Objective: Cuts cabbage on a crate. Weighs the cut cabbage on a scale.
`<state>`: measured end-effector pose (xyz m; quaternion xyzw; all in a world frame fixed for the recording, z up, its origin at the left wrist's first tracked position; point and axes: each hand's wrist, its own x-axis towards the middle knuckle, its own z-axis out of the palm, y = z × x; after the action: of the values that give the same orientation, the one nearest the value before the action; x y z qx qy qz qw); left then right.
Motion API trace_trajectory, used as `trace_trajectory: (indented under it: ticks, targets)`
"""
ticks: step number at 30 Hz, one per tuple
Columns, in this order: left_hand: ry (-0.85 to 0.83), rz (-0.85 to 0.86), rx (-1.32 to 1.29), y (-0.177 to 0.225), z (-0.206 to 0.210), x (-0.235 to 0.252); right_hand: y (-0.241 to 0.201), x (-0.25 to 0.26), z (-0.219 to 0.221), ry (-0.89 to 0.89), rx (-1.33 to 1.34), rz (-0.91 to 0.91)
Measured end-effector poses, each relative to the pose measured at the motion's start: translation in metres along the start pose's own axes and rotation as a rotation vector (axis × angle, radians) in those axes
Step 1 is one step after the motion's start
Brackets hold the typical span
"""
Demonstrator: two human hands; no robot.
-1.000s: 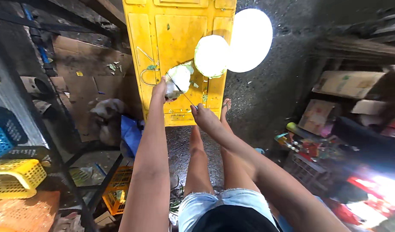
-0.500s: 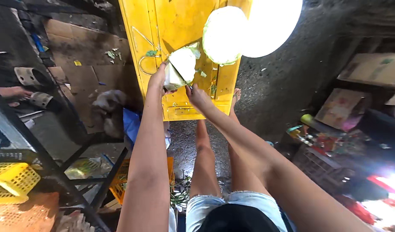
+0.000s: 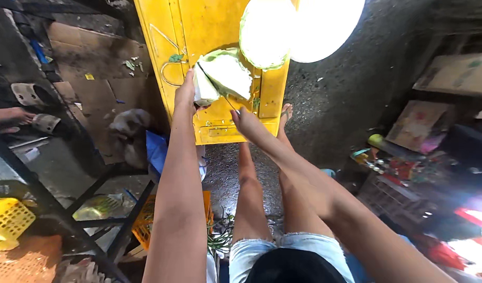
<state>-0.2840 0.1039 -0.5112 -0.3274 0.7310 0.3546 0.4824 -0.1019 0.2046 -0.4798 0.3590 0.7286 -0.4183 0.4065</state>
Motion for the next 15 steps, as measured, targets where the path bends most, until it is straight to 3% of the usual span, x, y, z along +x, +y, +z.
trace_trajectory:
  ticks: [5, 9, 12, 15]
  targets:
    - [0.081, 0.205, 0.024, -0.026, 0.006, -0.006, 0.062, -0.063, 0.019, 0.055, -0.097, 0.040]
    - [0.007, 0.333, -0.323, -0.074, -0.010, -0.026, 0.067, -0.101, 0.021, -0.006, -0.136, 0.043]
    - [-0.249, 0.463, -0.518, -0.121, -0.036, -0.069, 0.055, -0.085, 0.036, -0.023, -0.078, -0.001]
    - [-0.284, 0.505, -0.588, -0.144, -0.044, -0.104, 0.031, -0.043, 0.045, 0.059, -0.027, -0.120]
